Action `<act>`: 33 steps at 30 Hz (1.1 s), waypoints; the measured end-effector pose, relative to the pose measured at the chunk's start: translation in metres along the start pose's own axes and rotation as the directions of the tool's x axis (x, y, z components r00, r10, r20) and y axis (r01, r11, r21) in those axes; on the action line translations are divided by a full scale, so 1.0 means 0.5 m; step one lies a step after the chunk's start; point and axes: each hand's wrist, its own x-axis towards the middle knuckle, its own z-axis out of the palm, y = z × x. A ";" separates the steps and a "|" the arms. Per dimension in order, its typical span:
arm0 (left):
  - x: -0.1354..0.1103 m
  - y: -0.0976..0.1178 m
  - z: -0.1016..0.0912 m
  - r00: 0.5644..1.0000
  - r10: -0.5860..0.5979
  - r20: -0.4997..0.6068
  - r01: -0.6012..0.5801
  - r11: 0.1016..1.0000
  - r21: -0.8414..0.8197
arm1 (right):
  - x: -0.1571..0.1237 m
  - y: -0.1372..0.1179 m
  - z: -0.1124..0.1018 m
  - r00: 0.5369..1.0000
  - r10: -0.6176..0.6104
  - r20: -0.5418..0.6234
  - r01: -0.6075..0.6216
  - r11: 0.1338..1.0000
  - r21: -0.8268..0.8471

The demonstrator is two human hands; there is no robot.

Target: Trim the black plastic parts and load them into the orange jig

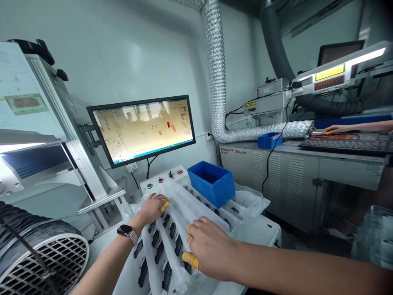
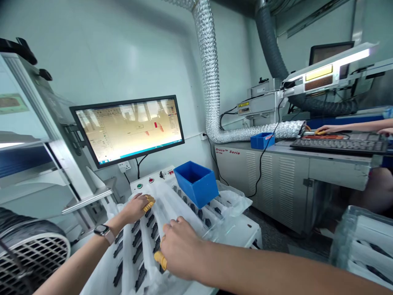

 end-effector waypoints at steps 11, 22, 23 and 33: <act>0.060 0.008 0.004 0.985 0.038 0.170 -0.042 0.999 0.022 | 0.053 -0.041 0.000 0.850 0.460 0.257 -0.523 0.797 0.304; 0.131 0.022 0.030 0.906 -0.116 0.408 0.088 0.992 0.089 | 0.118 -0.038 0.058 0.809 0.498 0.312 -0.556 0.821 0.131; 0.137 0.020 0.034 0.900 -0.123 0.418 0.093 0.992 0.090 | 0.124 -0.035 0.061 0.803 0.496 0.330 -0.561 0.817 0.135; 0.140 0.021 0.065 0.961 -0.139 0.241 0.127 0.990 0.067 | 0.126 -0.034 0.057 0.777 0.549 0.308 -0.613 0.771 0.173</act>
